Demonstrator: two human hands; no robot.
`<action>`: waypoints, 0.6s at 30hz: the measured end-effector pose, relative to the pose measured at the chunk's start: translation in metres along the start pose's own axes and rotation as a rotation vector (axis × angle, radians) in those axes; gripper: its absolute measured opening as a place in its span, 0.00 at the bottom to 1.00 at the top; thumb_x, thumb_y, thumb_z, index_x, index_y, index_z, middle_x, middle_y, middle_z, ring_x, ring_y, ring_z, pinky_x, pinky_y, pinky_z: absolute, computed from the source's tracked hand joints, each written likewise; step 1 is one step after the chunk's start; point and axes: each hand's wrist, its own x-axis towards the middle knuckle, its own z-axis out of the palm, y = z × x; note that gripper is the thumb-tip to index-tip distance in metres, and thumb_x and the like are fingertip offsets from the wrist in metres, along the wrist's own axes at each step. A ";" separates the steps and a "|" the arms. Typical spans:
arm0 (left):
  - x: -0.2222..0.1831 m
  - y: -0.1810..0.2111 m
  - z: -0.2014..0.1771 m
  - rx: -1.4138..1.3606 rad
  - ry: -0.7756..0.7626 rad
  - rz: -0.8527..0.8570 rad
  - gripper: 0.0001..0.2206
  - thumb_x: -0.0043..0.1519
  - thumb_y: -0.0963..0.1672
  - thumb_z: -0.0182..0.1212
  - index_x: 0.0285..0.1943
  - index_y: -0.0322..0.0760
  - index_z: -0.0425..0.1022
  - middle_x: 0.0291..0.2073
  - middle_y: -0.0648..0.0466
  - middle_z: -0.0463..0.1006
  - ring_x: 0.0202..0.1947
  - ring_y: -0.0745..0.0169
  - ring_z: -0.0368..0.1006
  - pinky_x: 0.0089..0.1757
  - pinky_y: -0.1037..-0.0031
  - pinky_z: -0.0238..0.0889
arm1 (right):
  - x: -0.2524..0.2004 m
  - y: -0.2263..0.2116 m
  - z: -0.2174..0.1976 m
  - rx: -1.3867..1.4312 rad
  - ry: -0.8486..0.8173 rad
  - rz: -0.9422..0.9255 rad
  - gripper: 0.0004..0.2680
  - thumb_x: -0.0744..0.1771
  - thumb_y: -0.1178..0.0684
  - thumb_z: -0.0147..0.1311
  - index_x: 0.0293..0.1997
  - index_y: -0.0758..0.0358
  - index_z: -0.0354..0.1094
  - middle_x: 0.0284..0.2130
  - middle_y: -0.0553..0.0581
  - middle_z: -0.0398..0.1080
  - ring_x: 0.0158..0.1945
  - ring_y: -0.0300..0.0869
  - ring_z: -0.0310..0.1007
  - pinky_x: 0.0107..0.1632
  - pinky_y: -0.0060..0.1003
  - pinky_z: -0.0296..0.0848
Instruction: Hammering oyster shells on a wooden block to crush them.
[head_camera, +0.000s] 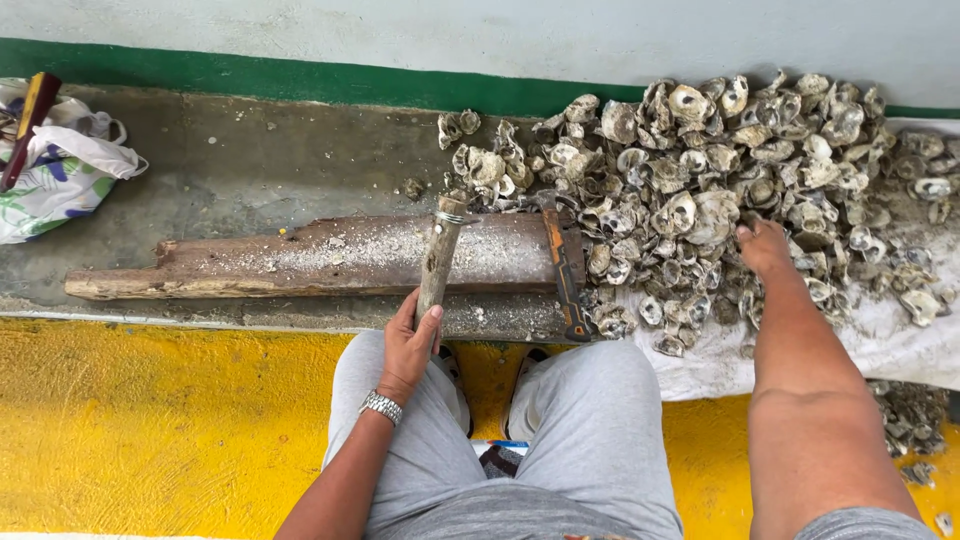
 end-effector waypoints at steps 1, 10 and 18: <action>-0.001 0.002 0.002 0.001 -0.007 -0.006 0.22 0.66 0.45 0.59 0.68 0.30 0.68 0.27 0.60 0.73 0.20 0.77 0.64 0.21 0.81 0.60 | -0.012 0.000 -0.002 -0.001 0.000 0.009 0.19 0.74 0.49 0.43 0.73 0.68 0.51 0.74 0.61 0.44 0.74 0.57 0.50 0.74 0.47 0.49; 0.001 0.005 0.005 -0.005 0.006 0.032 0.20 0.67 0.45 0.58 0.67 0.30 0.70 0.23 0.61 0.70 0.17 0.77 0.63 0.20 0.81 0.58 | -0.196 -0.155 0.030 0.378 0.000 -0.571 0.13 0.72 0.55 0.45 0.66 0.52 0.62 0.68 0.61 0.56 0.69 0.51 0.59 0.66 0.48 0.64; -0.007 0.012 0.004 0.067 0.036 0.008 0.21 0.66 0.45 0.61 0.67 0.33 0.70 0.22 0.61 0.71 0.16 0.78 0.62 0.20 0.82 0.57 | -0.227 -0.209 0.153 -0.145 -0.316 -1.235 0.21 0.70 0.46 0.49 0.71 0.64 0.56 0.69 0.57 0.54 0.67 0.52 0.61 0.70 0.49 0.60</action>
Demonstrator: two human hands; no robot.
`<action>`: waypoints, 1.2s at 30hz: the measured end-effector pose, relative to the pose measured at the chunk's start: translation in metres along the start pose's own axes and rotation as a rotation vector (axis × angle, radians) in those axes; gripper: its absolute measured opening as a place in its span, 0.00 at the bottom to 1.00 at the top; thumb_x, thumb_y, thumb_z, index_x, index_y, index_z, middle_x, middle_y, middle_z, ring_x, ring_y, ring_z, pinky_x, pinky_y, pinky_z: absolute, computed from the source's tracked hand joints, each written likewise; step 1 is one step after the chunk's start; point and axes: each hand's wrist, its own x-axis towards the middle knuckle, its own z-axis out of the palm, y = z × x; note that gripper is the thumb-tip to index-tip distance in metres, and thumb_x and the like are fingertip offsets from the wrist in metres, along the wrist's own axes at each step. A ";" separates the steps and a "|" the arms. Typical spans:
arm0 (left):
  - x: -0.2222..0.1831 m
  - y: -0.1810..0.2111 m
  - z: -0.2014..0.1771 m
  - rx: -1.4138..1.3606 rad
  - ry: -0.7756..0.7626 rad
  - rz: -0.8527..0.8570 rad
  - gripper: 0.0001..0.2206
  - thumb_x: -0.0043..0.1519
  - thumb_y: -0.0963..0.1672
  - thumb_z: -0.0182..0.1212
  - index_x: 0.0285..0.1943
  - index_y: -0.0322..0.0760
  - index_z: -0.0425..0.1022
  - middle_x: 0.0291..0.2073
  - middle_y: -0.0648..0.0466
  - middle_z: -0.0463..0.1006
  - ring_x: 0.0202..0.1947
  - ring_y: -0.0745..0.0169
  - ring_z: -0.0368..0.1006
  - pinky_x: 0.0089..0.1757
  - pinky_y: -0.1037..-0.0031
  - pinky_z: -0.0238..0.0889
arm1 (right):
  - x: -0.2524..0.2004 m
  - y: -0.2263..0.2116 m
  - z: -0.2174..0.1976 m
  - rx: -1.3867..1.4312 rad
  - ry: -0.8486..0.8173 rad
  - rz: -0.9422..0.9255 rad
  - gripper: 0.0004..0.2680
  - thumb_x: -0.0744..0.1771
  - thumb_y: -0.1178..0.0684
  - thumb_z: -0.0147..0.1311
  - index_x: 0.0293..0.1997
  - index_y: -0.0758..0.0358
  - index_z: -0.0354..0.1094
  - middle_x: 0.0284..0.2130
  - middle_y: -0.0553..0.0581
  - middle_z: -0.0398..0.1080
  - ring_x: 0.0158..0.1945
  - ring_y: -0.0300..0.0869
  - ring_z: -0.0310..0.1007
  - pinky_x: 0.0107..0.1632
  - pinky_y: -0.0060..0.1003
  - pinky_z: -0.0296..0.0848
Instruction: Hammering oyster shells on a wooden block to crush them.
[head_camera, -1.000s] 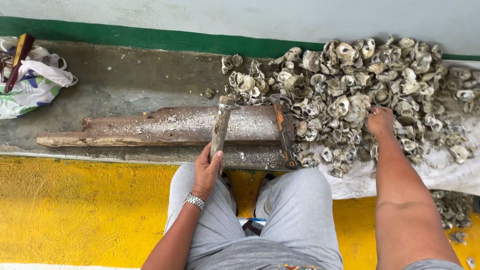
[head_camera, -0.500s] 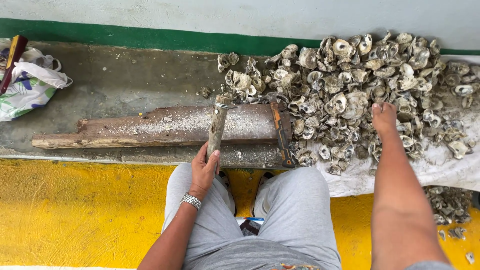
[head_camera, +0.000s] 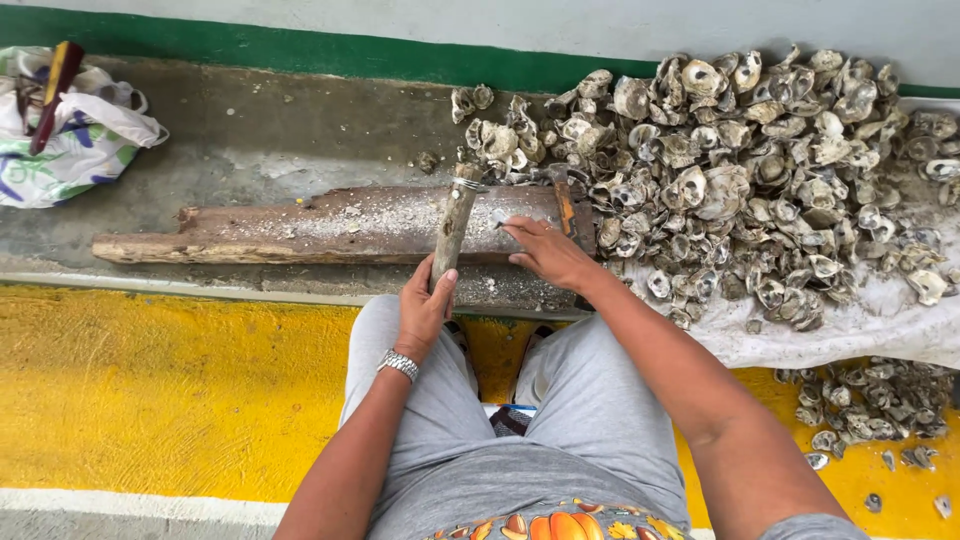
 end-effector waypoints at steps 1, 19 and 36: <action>-0.001 0.003 -0.001 0.002 0.005 0.002 0.21 0.66 0.45 0.61 0.67 0.33 0.70 0.22 0.61 0.71 0.16 0.78 0.62 0.20 0.82 0.57 | 0.000 0.003 0.004 0.001 0.000 -0.005 0.21 0.70 0.46 0.49 0.71 0.64 0.56 0.69 0.57 0.54 0.67 0.52 0.61 0.70 0.49 0.60; 0.006 0.011 0.010 0.677 -0.037 0.002 0.23 0.63 0.51 0.58 0.63 0.34 0.72 0.31 0.41 0.83 0.33 0.45 0.82 0.39 0.59 0.71 | -0.051 0.044 0.025 0.562 0.238 0.942 0.10 0.71 0.52 0.50 0.51 0.71 0.65 0.32 0.59 0.70 0.29 0.43 0.69 0.33 0.41 0.70; 0.022 0.011 0.006 0.750 -0.038 0.001 0.27 0.62 0.52 0.60 0.66 0.33 0.70 0.43 0.36 0.82 0.46 0.36 0.77 0.47 0.54 0.68 | -0.100 -0.124 -0.084 0.055 0.795 0.020 0.20 0.74 0.54 0.49 0.75 0.64 0.46 0.37 0.61 0.74 0.30 0.44 0.77 0.28 0.37 0.79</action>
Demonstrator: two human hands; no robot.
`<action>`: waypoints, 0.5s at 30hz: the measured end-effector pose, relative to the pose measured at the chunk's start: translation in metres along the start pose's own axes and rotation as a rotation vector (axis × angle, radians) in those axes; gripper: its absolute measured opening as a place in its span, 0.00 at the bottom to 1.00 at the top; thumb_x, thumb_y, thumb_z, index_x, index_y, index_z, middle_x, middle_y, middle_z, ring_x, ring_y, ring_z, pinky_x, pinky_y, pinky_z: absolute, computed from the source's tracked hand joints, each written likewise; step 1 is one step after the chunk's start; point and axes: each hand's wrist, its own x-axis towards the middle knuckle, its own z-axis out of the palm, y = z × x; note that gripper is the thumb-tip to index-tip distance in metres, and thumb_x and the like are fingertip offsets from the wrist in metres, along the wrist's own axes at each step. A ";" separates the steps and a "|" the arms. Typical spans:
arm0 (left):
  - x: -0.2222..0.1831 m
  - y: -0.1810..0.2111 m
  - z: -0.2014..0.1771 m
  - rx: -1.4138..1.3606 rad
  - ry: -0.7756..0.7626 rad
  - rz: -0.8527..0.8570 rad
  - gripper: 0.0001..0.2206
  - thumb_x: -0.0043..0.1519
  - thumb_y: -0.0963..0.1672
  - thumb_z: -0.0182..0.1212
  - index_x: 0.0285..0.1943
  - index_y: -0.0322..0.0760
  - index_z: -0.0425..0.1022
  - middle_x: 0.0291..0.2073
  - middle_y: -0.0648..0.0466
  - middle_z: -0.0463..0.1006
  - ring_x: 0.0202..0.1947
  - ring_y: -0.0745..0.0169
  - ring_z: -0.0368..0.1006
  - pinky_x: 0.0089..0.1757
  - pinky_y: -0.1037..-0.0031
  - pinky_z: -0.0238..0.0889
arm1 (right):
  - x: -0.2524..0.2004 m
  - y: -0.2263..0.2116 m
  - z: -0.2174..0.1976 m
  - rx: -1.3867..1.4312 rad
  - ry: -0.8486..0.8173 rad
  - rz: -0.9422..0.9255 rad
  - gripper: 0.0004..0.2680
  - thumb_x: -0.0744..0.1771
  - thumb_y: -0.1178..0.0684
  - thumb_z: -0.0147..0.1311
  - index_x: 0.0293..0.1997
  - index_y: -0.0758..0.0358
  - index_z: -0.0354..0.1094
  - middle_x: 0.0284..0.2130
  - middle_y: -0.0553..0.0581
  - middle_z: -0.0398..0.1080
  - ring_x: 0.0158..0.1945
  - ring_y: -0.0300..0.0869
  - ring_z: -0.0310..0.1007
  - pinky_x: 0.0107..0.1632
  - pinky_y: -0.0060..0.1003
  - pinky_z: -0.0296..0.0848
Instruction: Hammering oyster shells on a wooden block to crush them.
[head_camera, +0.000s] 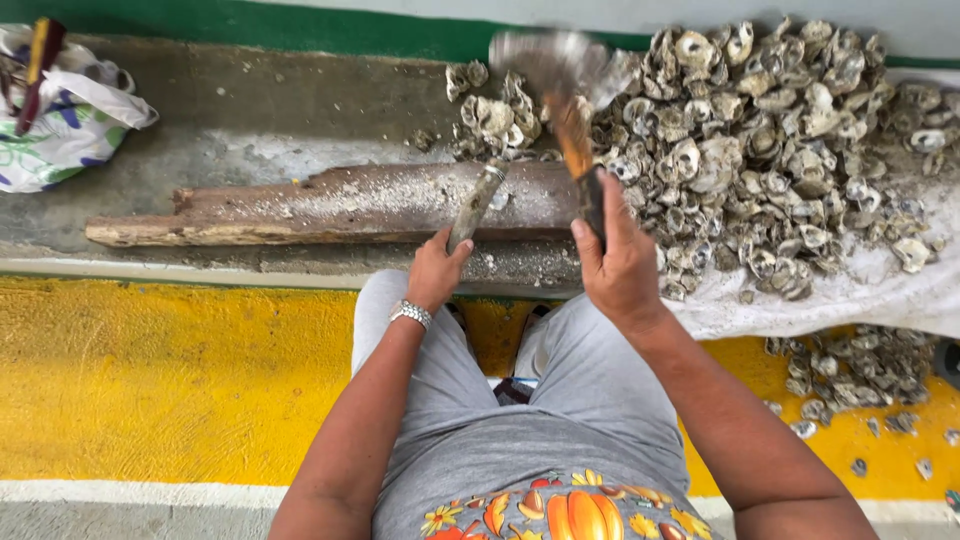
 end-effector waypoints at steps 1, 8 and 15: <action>0.006 -0.002 0.000 0.001 0.013 0.006 0.27 0.62 0.52 0.60 0.66 0.33 0.70 0.43 0.36 0.82 0.46 0.36 0.77 0.47 0.54 0.68 | 0.000 0.009 0.007 0.003 0.007 -0.012 0.20 0.74 0.54 0.49 0.75 0.64 0.46 0.37 0.61 0.74 0.30 0.44 0.77 0.28 0.37 0.79; 0.003 0.008 -0.007 0.050 -0.060 -0.052 0.28 0.62 0.54 0.58 0.68 0.35 0.68 0.42 0.38 0.82 0.46 0.39 0.79 0.48 0.54 0.69 | -0.002 0.020 0.017 -0.315 -0.417 0.178 0.20 0.70 0.50 0.51 0.71 0.63 0.54 0.36 0.68 0.76 0.27 0.55 0.77 0.29 0.49 0.76; -0.003 0.012 -0.008 0.086 -0.053 -0.027 0.26 0.62 0.53 0.58 0.66 0.37 0.70 0.43 0.37 0.82 0.47 0.35 0.77 0.48 0.52 0.67 | -0.015 0.037 0.032 -0.017 -0.132 0.184 0.18 0.73 0.48 0.43 0.72 0.61 0.51 0.33 0.60 0.75 0.23 0.43 0.75 0.24 0.38 0.78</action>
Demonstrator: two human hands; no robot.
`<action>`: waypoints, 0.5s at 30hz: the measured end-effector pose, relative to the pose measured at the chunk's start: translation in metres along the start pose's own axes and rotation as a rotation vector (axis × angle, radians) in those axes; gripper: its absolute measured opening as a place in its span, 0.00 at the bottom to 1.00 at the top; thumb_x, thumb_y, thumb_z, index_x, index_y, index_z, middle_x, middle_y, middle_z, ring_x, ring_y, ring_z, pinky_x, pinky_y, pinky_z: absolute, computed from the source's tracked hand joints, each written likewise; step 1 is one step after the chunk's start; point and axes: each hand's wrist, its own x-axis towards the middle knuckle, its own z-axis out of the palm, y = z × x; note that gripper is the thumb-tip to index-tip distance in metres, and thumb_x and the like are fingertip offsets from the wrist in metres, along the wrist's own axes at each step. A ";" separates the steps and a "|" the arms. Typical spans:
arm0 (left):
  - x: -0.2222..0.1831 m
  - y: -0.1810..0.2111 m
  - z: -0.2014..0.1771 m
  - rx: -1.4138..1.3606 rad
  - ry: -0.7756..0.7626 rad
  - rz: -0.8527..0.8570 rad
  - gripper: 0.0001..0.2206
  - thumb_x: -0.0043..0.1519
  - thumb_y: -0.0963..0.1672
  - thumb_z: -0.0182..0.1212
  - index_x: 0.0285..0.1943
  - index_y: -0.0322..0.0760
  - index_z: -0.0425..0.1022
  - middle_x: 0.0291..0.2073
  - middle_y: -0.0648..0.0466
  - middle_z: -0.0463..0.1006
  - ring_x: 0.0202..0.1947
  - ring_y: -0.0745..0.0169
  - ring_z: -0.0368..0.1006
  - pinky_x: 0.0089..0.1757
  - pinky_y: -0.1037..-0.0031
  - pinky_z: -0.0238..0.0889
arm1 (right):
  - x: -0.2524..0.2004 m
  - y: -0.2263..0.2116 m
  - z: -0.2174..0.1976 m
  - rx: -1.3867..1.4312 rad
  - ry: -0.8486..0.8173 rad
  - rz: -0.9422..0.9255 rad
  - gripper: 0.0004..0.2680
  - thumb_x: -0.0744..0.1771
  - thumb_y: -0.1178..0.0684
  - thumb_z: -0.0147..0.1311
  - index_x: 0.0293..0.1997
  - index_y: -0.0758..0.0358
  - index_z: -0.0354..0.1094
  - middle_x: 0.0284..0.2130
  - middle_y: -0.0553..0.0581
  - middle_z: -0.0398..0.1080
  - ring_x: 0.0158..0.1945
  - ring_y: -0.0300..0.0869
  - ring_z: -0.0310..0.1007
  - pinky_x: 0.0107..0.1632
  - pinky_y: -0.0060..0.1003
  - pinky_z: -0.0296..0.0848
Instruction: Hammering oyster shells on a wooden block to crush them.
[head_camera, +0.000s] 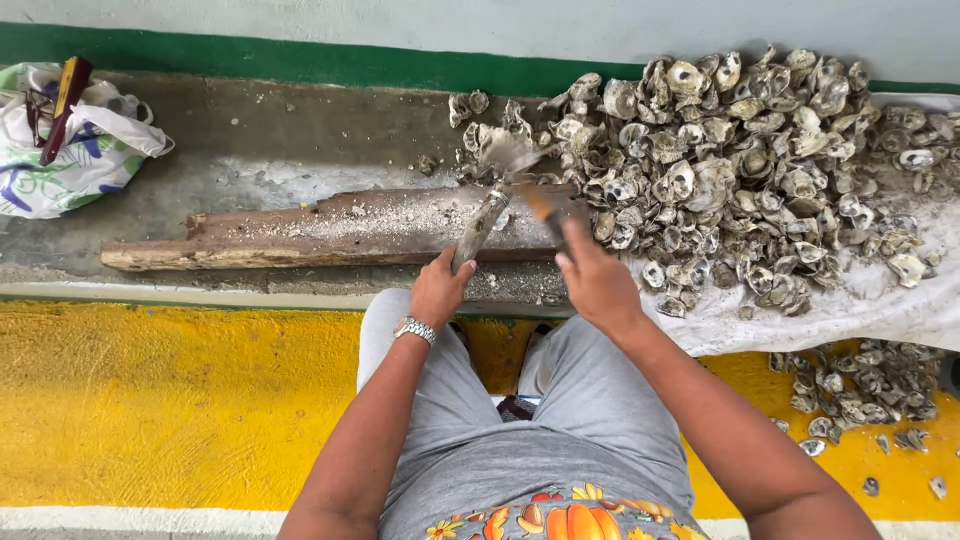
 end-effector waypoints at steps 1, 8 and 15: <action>0.002 -0.005 0.004 0.000 -0.003 -0.001 0.26 0.62 0.53 0.58 0.66 0.37 0.70 0.43 0.37 0.82 0.47 0.35 0.77 0.48 0.52 0.67 | 0.001 0.006 0.002 0.000 -0.001 0.003 0.18 0.73 0.48 0.43 0.72 0.61 0.51 0.33 0.60 0.75 0.23 0.43 0.75 0.24 0.38 0.78; -0.004 -0.011 0.007 -0.050 0.012 0.051 0.27 0.63 0.54 0.59 0.68 0.37 0.68 0.42 0.35 0.81 0.45 0.34 0.77 0.47 0.52 0.68 | 0.020 0.052 0.032 0.127 -0.273 0.452 0.17 0.69 0.53 0.51 0.66 0.62 0.58 0.23 0.55 0.70 0.19 0.39 0.70 0.22 0.37 0.67; -0.025 0.002 -0.005 0.003 0.006 0.147 0.27 0.64 0.54 0.56 0.70 0.43 0.67 0.29 0.40 0.82 0.33 0.41 0.80 0.39 0.56 0.71 | 0.034 0.154 0.091 0.304 -0.370 0.832 0.14 0.69 0.53 0.51 0.59 0.72 0.62 0.25 0.54 0.68 0.18 0.39 0.70 0.22 0.35 0.71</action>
